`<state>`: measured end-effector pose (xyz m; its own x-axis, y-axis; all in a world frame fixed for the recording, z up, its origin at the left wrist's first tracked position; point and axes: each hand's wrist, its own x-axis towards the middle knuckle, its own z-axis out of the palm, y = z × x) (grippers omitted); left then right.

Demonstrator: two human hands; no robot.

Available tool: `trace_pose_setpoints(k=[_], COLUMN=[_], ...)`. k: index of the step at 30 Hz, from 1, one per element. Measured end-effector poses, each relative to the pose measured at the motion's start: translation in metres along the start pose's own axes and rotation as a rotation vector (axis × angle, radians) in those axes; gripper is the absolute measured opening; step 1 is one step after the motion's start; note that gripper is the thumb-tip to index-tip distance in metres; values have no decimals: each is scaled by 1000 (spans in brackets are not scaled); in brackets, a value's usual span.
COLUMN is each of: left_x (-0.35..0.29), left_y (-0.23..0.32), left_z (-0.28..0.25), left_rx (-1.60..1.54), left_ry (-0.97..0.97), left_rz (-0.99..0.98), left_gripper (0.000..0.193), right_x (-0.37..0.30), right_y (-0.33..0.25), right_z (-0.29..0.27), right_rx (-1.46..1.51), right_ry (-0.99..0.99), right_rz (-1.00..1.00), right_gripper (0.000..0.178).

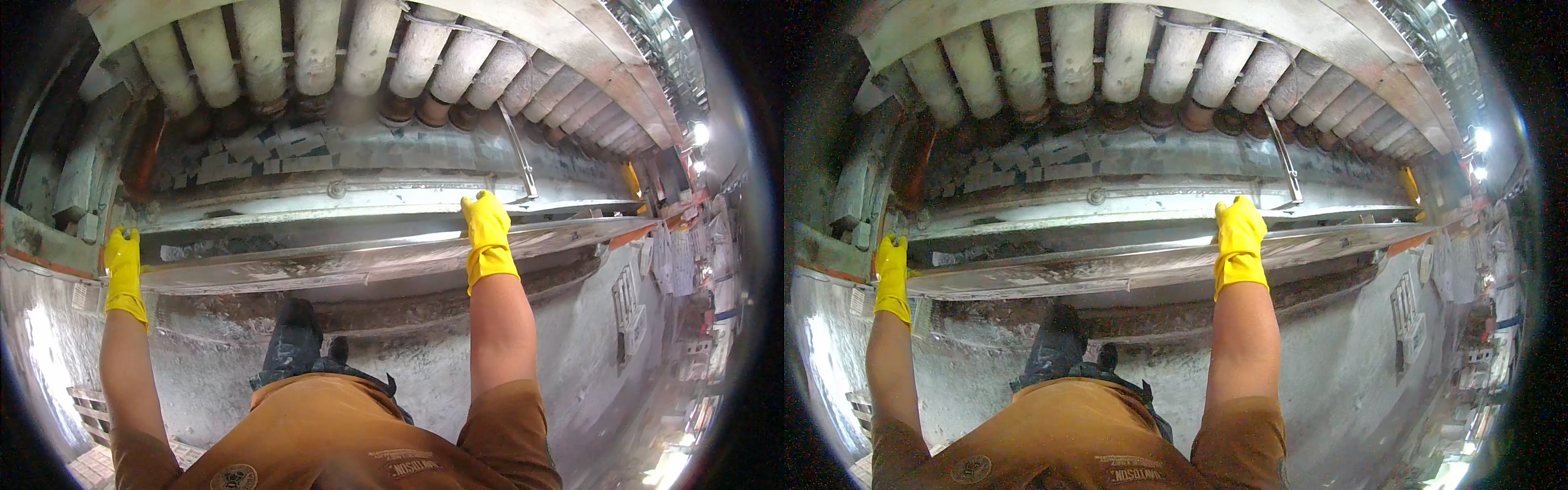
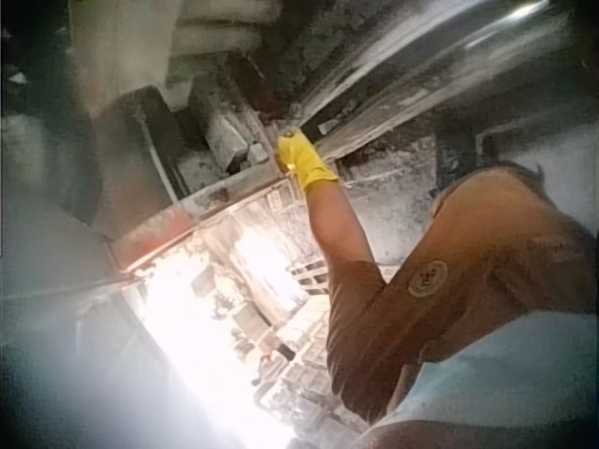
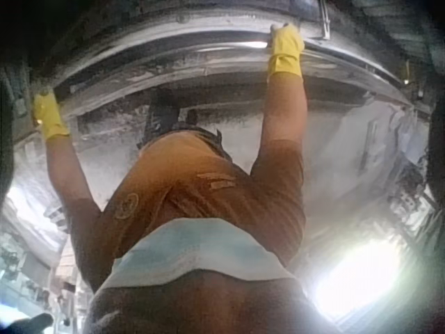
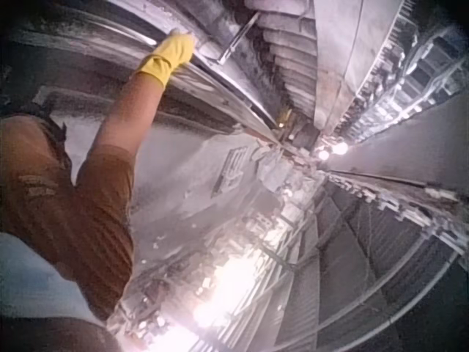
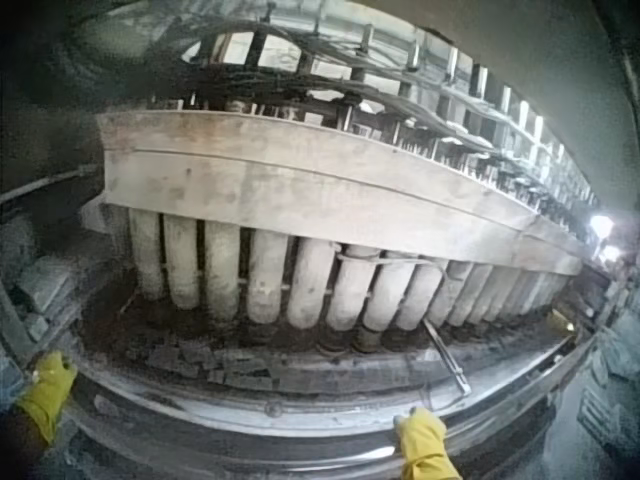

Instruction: The person stands at a large industrial machine and repeatedly opens and closes a metal gate to allow small white blocks to fall from a rotating drum onto a conveyor belt. The person then walks to a nearby crate and uses a metal rod to adjust the blocks inside.

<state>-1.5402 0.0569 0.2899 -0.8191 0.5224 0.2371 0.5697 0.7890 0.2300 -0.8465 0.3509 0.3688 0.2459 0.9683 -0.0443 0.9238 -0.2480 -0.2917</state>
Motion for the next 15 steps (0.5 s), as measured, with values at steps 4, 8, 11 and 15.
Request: trace_pose_setpoints(k=[4,8,11,15], left_x=[1,2,-2,0], left_y=[-5,-13,1,-5], left_z=[1,-3,-4,-8], left_rx=[27,14,23,61], left_ry=[51,59,58,55], left_rz=[36,51,49,34], left_gripper=[50,49,49,49], right_x=[3,6,7,-2], right_y=[8,8,17,14], right_z=[4,8,11,5], right_rx=[51,128,74,-23], right_ry=[3,-42,-7,55], right_rz=[7,76,48,-44], right_gripper=[49,48,47,47])
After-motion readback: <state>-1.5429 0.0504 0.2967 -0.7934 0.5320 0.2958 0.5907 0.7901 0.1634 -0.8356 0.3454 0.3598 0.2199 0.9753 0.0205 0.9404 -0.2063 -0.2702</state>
